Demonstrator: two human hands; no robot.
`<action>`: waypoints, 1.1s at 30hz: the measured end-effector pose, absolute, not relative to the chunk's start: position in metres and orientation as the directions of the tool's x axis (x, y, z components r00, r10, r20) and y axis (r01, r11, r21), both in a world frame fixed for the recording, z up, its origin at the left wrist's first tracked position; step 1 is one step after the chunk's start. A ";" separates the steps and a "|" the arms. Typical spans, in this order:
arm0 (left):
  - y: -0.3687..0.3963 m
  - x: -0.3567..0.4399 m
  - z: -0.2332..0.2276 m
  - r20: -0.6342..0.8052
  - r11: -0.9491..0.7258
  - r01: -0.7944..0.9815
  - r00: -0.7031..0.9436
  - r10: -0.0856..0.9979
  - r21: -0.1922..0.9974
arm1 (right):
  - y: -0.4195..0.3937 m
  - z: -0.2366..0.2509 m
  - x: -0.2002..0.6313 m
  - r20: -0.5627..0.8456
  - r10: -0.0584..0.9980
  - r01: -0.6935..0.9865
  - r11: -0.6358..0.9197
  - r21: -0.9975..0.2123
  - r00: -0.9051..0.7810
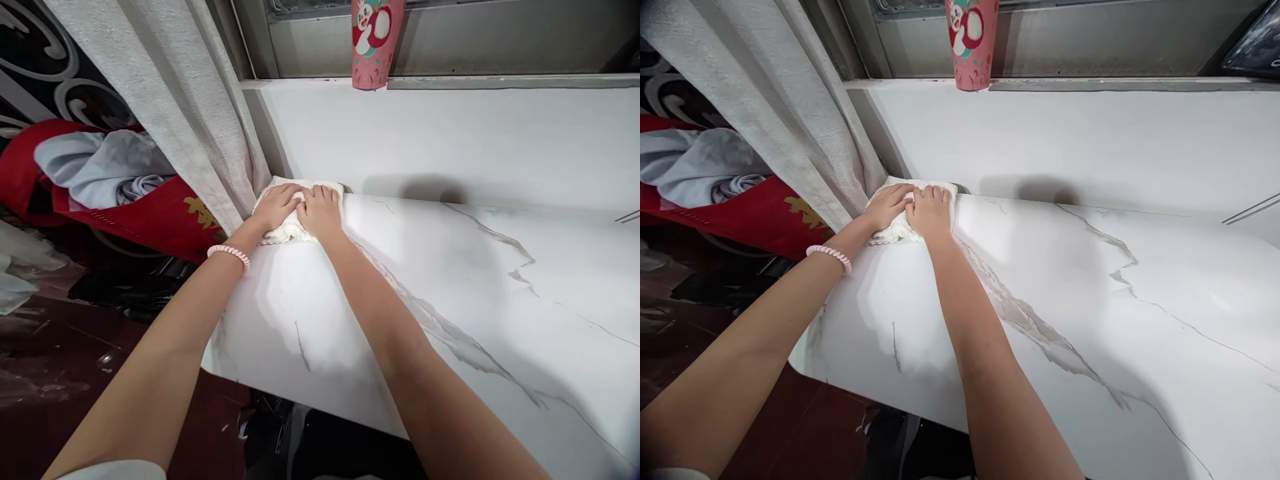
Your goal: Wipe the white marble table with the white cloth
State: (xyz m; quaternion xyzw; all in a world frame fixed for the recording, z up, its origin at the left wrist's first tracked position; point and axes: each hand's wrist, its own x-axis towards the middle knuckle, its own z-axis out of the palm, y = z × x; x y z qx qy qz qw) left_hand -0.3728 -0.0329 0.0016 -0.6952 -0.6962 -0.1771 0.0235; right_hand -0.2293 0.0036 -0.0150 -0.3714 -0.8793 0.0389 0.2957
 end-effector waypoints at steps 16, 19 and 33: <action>-0.217 -0.322 0.007 0.232 -0.072 0.982 0.030 0.972 0.175 | -0.166 -0.005 -0.157 0.460 0.555 0.503 0.830 -0.242 -0.693; -0.254 -0.288 0.007 0.237 -0.001 0.992 -0.030 0.971 0.127 | -0.188 -0.007 -0.128 0.481 0.472 0.415 0.881 -0.227 -0.739; -0.139 -0.241 0.003 0.259 -0.036 0.996 0.015 0.966 0.078 | -0.072 -0.009 -0.084 0.424 0.466 0.423 0.885 -0.197 -0.777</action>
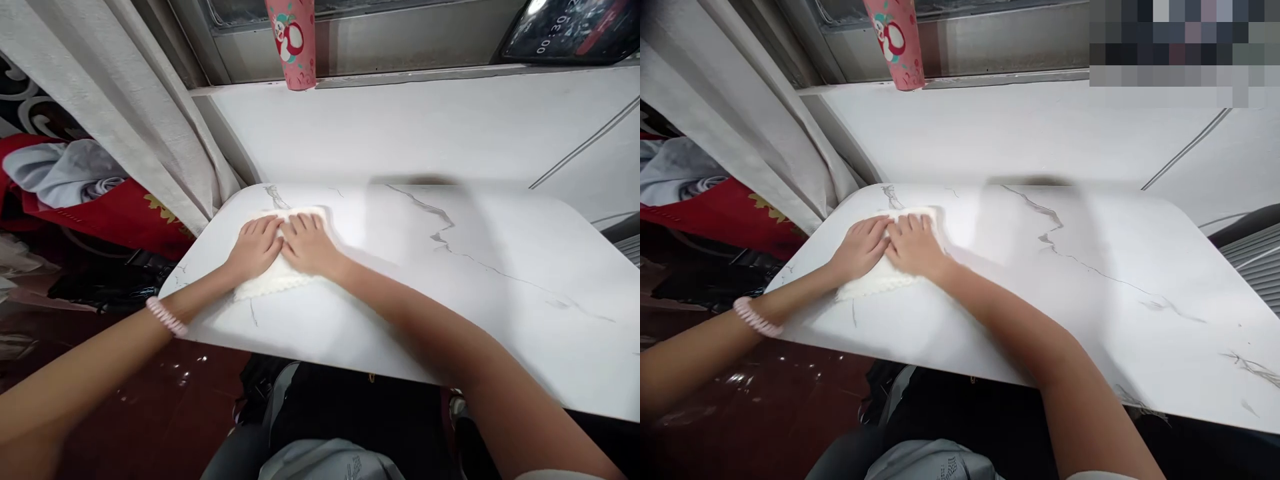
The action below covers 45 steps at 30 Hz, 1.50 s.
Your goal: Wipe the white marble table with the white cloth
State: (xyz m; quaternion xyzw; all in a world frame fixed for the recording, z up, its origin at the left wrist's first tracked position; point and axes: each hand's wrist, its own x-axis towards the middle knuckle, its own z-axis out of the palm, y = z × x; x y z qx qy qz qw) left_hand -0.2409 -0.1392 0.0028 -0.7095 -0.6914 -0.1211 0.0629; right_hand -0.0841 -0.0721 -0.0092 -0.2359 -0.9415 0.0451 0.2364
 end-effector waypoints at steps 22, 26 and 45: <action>0.043 -0.238 -0.002 0.320 -0.102 0.979 0.041 0.946 0.176 | 0.077 -0.014 -0.084 0.363 0.659 0.629 0.747 -0.215 -0.658; 0.028 -0.230 -0.001 0.332 -0.134 0.969 0.058 0.941 0.209 | 0.061 -0.014 -0.077 0.386 0.668 0.653 0.732 -0.192 -0.636; -0.184 -0.122 0.001 0.324 -0.137 0.981 0.086 0.942 0.140 | -0.125 -0.009 0.040 0.423 0.561 0.540 0.822 -0.182 -0.711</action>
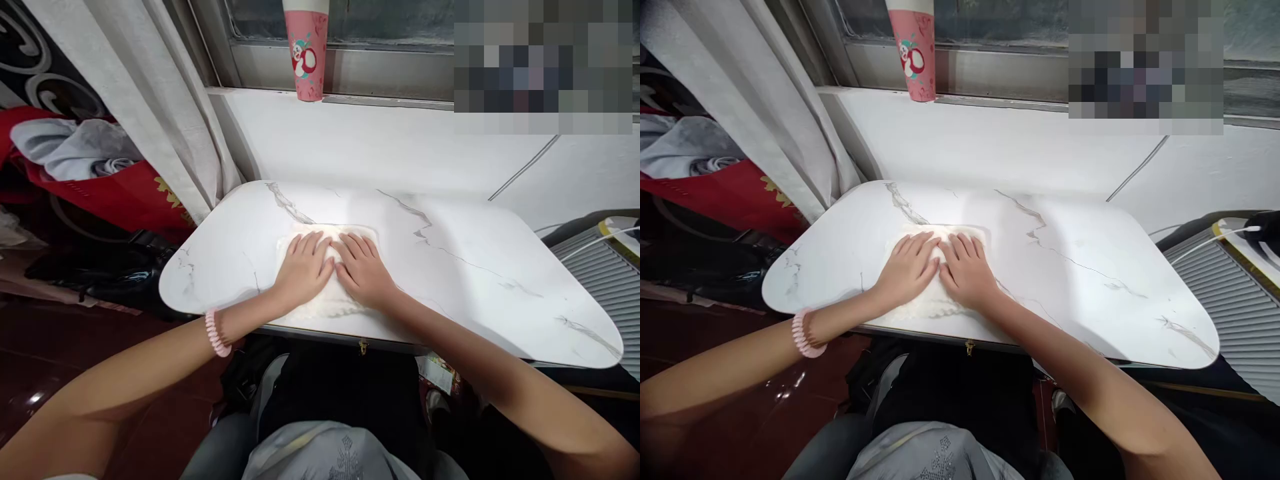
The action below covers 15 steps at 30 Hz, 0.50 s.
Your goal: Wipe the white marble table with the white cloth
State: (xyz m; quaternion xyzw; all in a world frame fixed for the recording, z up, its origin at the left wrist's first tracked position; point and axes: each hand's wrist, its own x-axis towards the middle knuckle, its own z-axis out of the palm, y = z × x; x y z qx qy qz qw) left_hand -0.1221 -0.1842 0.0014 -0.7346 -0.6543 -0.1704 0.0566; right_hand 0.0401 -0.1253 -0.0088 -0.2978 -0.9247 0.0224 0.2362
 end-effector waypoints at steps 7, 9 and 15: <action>-0.212 -0.084 0.002 0.296 -0.198 0.976 0.163 0.941 0.091 | -0.159 -0.007 0.083 0.398 0.563 0.533 0.823 -0.195 -0.724; -0.205 -0.075 0.002 0.281 -0.223 0.970 0.188 0.941 0.098 | -0.153 -0.007 0.093 0.399 0.564 0.531 0.823 -0.203 -0.723; -0.143 -0.066 0.005 0.254 -0.256 0.958 0.218 0.942 0.128 | -0.094 -0.008 0.105 0.416 0.594 0.549 0.802 -0.236 -0.688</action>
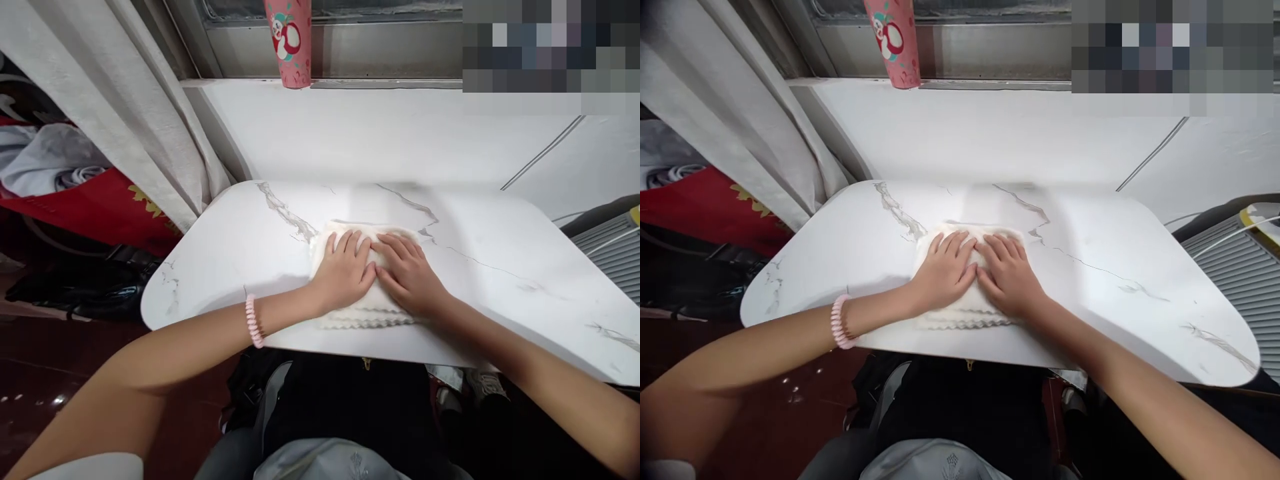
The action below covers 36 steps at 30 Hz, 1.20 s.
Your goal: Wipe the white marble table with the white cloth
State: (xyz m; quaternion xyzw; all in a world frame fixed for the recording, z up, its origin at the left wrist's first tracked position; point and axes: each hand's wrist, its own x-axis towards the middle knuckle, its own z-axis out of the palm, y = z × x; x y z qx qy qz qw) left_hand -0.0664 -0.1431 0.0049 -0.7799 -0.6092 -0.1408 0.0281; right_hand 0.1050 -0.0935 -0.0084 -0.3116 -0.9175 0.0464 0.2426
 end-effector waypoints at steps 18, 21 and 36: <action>0.073 -0.066 0.002 0.290 -0.188 0.970 0.138 0.947 0.153 | 0.129 -0.015 0.095 0.464 0.653 0.525 0.757 -0.388 -0.599; 0.075 -0.067 0.001 0.289 -0.195 0.969 0.146 0.946 0.149 | 0.131 -0.015 0.100 0.479 0.639 0.487 0.769 -0.414 -0.602; 0.004 0.020 0.002 0.274 -0.233 0.952 0.175 0.946 0.198 | 0.052 -0.005 0.182 0.398 0.729 0.642 0.682 -0.351 -0.557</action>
